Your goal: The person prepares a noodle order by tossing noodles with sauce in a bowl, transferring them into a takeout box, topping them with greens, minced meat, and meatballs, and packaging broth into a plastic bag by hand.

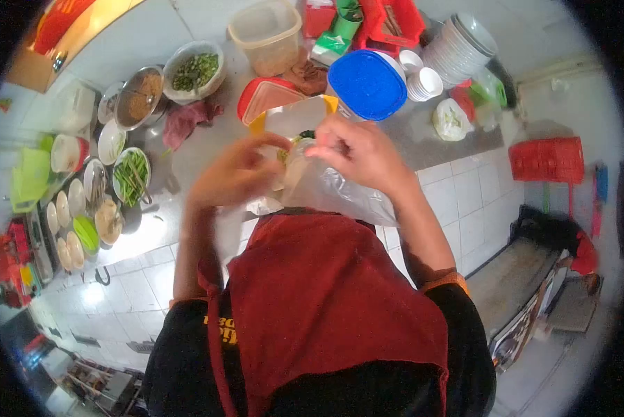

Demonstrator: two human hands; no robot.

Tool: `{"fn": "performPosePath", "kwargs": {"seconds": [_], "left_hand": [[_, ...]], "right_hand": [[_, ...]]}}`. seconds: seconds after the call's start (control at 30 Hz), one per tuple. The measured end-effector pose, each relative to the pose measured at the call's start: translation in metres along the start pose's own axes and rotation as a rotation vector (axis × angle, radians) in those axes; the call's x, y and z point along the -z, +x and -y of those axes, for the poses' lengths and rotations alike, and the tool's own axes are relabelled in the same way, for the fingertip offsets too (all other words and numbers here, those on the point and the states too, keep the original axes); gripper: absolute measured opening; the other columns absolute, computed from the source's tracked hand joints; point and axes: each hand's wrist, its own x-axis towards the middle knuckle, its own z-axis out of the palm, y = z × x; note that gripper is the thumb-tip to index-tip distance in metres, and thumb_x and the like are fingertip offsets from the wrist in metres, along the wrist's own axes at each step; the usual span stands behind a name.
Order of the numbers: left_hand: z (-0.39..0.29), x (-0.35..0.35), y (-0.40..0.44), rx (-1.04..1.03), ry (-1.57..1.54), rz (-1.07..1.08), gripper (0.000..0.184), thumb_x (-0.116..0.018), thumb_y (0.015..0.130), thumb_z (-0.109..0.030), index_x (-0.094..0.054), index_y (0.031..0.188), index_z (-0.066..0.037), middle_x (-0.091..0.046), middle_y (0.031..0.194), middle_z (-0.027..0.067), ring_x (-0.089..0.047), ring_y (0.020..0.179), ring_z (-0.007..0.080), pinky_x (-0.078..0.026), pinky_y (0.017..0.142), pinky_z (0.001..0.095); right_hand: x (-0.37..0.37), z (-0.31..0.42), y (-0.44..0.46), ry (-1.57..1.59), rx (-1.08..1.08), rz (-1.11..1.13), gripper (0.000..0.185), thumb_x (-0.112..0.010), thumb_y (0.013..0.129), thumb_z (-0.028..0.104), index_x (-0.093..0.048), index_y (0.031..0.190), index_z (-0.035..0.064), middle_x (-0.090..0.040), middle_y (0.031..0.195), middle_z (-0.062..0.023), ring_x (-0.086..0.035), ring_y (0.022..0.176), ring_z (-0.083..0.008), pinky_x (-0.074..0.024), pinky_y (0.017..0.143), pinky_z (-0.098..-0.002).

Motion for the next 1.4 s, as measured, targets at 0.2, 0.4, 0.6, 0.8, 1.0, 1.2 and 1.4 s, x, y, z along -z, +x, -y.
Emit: {"fn": "performPosePath", "kwargs": {"seconds": [0.2,0.4,0.6,0.8,1.0,1.2,1.4], "left_hand": [[0.045,-0.017,0.021,0.019,-0.175,-0.199,0.028,-0.064,0.091,-0.023,-0.062,0.109,-0.002,-0.061,0.085,-0.0022,-0.053,0.069,0.0057,-0.044,0.060,0.0230],[0.096,0.021,0.014,-0.118,0.079,-0.342,0.015,-0.061,0.091,-0.014,-0.068,0.095,-0.001,-0.066,0.086,0.0012,-0.057,0.074,0.0082,-0.047,0.066,0.0243],[0.157,0.042,0.032,-0.016,0.349,-0.443,0.020,-0.064,0.088,-0.018,-0.070,0.092,0.000,-0.070,0.086,0.0049,-0.060,0.075,0.0121,-0.048,0.067,0.0268],[0.210,0.044,0.067,0.049,0.440,-0.687,0.035,-0.063,0.086,-0.033,-0.071,0.086,0.001,-0.070,0.077,0.0144,-0.066,0.072,0.0199,-0.050,0.068,0.0353],[0.211,0.038,0.077,0.102,0.661,-0.815,0.033,-0.060,0.087,-0.030,-0.067,0.075,0.000,-0.065,0.071,0.0196,-0.064,0.064,0.0341,-0.048,0.062,0.0417],[0.212,0.043,0.076,0.049,0.795,-0.746,0.035,-0.066,0.081,-0.030,-0.062,0.068,0.003,-0.060,0.063,0.0208,-0.062,0.057,0.0306,-0.046,0.057,0.0420],[0.227,0.047,0.081,0.138,0.795,-0.744,0.036,-0.066,0.078,-0.033,-0.065,0.070,0.001,-0.063,0.069,0.0239,-0.063,0.062,0.0376,-0.049,0.060,0.0457]], "right_hand": [[-0.029,-0.019,0.010,0.260,-0.078,0.050,0.026,-0.072,0.084,0.021,-0.055,0.100,0.0095,-0.064,0.074,-0.0076,-0.057,0.056,-0.0190,-0.0471,0.056,-0.0305],[-0.033,-0.106,-0.019,0.699,-0.397,0.693,0.013,-0.068,0.088,0.014,-0.060,0.094,0.0058,-0.061,0.079,0.0017,-0.049,0.061,-0.0047,-0.0405,0.053,-0.0219],[-0.065,-0.150,-0.036,0.392,-0.476,0.081,0.012,-0.061,0.092,0.015,-0.059,0.085,0.0065,-0.060,0.075,0.0010,-0.050,0.061,-0.0065,-0.0415,0.054,-0.0255],[-0.104,-0.147,-0.026,-0.300,-0.312,-0.131,0.019,-0.065,0.086,0.025,-0.057,0.088,0.0073,-0.063,0.072,-0.0118,-0.061,0.063,-0.0317,-0.0492,0.060,-0.0406],[-0.124,-0.100,-0.016,-0.725,-0.067,-0.499,0.018,-0.066,0.083,0.021,-0.063,0.096,0.0096,-0.062,0.091,-0.0091,-0.062,0.088,-0.0288,-0.0480,0.070,-0.0389],[-0.194,-0.122,-0.004,-0.379,0.089,0.031,0.021,-0.056,0.081,0.021,-0.063,0.098,0.0116,-0.057,0.098,-0.0060,-0.054,0.100,-0.0248,-0.0415,0.084,-0.0408],[-0.209,-0.139,-0.009,-0.636,0.191,0.045,0.019,-0.055,0.079,0.028,-0.067,0.088,0.0163,-0.058,0.100,-0.0040,-0.050,0.105,-0.0205,-0.0372,0.086,-0.0387]]}}
